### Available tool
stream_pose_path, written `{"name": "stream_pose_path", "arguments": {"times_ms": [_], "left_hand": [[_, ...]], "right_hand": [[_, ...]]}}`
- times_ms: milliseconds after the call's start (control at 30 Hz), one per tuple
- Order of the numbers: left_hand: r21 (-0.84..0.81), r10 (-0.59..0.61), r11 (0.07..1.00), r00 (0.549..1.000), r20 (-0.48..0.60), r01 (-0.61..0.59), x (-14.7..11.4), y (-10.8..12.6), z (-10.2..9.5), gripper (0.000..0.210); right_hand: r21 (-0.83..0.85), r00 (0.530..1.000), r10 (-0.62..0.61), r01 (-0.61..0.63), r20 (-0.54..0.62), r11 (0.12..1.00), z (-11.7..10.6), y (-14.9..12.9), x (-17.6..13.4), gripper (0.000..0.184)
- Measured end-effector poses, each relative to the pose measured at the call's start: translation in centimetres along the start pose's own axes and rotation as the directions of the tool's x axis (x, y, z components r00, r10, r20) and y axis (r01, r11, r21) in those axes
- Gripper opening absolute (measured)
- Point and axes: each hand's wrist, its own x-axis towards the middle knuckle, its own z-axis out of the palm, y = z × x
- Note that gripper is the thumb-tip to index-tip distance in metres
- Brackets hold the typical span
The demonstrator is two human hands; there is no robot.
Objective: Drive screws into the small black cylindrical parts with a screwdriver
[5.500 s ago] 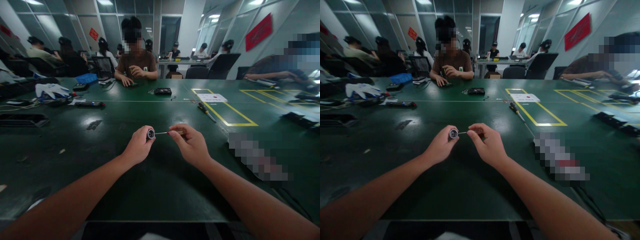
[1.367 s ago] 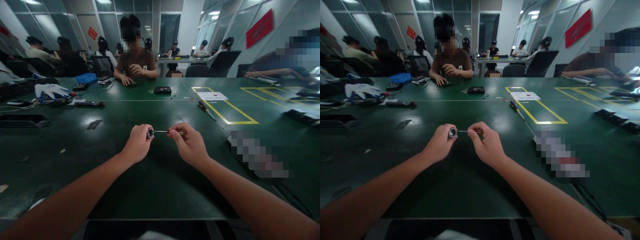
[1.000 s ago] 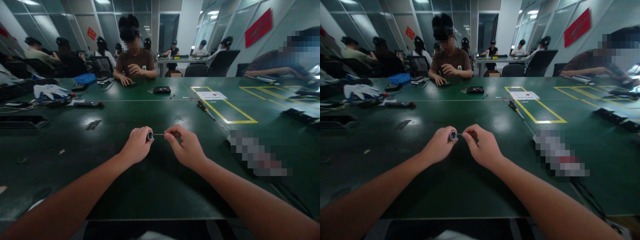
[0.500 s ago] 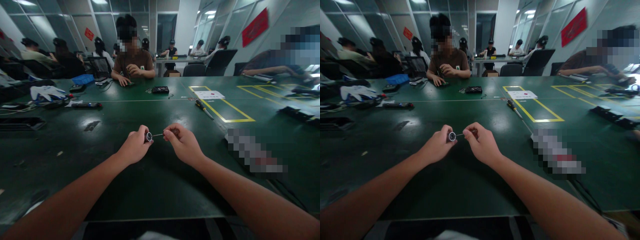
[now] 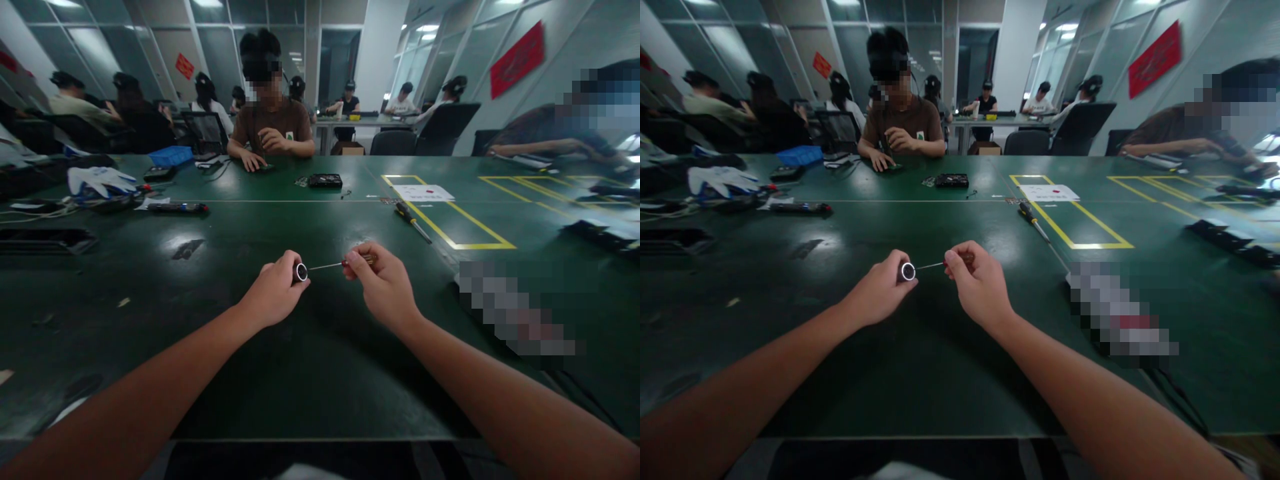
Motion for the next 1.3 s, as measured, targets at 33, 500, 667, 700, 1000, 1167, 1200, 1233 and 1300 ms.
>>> {"name": "stream_pose_path", "arguments": {"times_ms": [33, 500, 667, 700, 1000, 1167, 1200, 1233, 1300], "left_hand": [[-0.001, -0.004, 1.000, 1.000, 0.002, 0.004, 0.0, 0.0, 0.0, 0.025], [0.031, -0.007, 1.000, 1.000, 0.008, 0.007, 0.1, -0.3, 0.0, 0.026], [0.026, -0.030, 0.999, 0.999, 0.025, 0.029, 0.1, -0.6, 0.1, 0.026], [0.027, -0.029, 0.999, 0.999, 0.028, 0.029, 0.1, -0.6, 0.1, 0.027], [0.015, -0.033, 0.999, 0.999, -0.002, 0.033, 0.4, -1.0, 0.0, 0.027], [0.028, 0.023, 0.999, 1.000, 0.002, -0.023, 0.4, -1.1, 0.0, 0.018], [0.027, 0.035, 0.999, 0.999, 0.017, -0.035, 0.4, -1.1, 0.0, 0.018], [0.027, 0.046, 0.999, 0.998, 0.032, -0.047, 0.3, -1.2, 0.1, 0.020], [0.034, 0.072, 0.997, 0.995, 0.064, -0.074, 0.1, -1.1, 0.3, 0.027]], "right_hand": [[-0.026, 0.999, -0.040, 0.039, -0.027, 0.999, -0.1, -0.3, -0.1, 0.020], [-0.316, 0.970, -0.190, 0.230, 0.152, 0.920, 0.3, -0.9, -0.9, 0.012], [-0.316, 0.978, -0.181, 0.204, 0.102, 0.927, 0.1, -0.8, -0.8, 0.015], [-0.317, 0.981, -0.174, 0.193, 0.087, 0.928, 0.1, -0.8, -0.8, 0.015], [-0.239, 0.991, -0.131, 0.123, -0.018, 0.963, -0.4, -0.1, -0.3, 0.020], [-0.183, 0.991, -0.123, 0.111, -0.052, 0.977, -0.4, 0.0, -0.2, 0.020], [-0.176, 0.991, -0.123, 0.110, -0.060, 0.978, -0.4, 0.0, -0.1, 0.020], [-0.171, 0.990, -0.124, 0.111, -0.068, 0.979, -0.4, 0.0, -0.1, 0.021], [-0.168, 0.988, -0.126, 0.110, -0.087, 0.980, -0.5, 0.0, -0.1, 0.021]]}}
